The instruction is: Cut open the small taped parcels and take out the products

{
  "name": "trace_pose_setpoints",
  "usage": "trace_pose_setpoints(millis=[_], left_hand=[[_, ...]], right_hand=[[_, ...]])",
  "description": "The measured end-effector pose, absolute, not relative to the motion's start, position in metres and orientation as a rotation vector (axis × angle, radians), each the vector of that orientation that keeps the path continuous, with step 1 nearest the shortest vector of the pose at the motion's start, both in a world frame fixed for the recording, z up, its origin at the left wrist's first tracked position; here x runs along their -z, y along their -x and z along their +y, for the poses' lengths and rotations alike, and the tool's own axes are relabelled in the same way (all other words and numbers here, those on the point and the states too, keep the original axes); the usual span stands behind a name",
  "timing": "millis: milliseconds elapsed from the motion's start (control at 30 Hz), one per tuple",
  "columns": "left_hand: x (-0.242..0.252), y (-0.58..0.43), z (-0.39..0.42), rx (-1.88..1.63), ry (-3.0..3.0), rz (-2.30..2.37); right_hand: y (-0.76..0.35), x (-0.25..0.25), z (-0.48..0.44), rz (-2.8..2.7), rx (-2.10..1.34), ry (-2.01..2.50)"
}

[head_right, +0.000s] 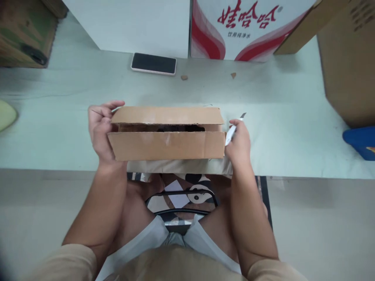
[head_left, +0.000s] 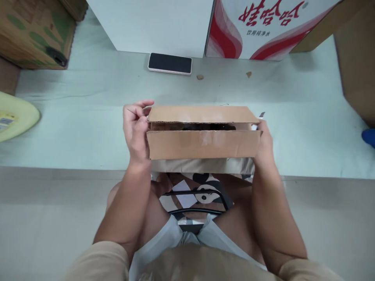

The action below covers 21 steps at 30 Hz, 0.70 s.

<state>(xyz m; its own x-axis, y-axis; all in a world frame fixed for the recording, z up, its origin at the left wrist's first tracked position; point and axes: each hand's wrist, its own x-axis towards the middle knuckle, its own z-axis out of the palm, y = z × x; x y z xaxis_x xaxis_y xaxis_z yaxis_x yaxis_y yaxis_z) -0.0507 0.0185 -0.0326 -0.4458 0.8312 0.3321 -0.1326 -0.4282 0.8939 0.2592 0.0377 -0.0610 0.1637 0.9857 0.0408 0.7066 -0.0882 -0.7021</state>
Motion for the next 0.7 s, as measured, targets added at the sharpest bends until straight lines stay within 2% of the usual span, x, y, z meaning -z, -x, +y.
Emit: trace_pose_setpoints(millis=[167, 333, 467, 600, 700], left_hand=[[0.049, 0.063, 0.021, -1.973, -1.322, 1.154], [0.057, 0.077, 0.023, -1.864, -1.586, 1.047], [0.045, 0.076, 0.017, -1.692, -1.753, 0.943], [0.035, 0.071, 0.010, -1.456, -1.856, 0.917], [0.033, 0.068, 0.008, -1.547, -1.890, 0.824]], right_hand=[[-0.257, 0.058, 0.039, -1.636, -0.543, 1.958], [-0.241, 0.031, 0.027, -1.416, -0.553, 1.452], [-0.227, 0.016, 0.013, -1.542, -0.556, 0.989], [-0.220, 0.012, 0.008, -1.683, -0.629, 0.940], [-0.217, 0.013, 0.007, -1.715, -0.594, 0.968]])
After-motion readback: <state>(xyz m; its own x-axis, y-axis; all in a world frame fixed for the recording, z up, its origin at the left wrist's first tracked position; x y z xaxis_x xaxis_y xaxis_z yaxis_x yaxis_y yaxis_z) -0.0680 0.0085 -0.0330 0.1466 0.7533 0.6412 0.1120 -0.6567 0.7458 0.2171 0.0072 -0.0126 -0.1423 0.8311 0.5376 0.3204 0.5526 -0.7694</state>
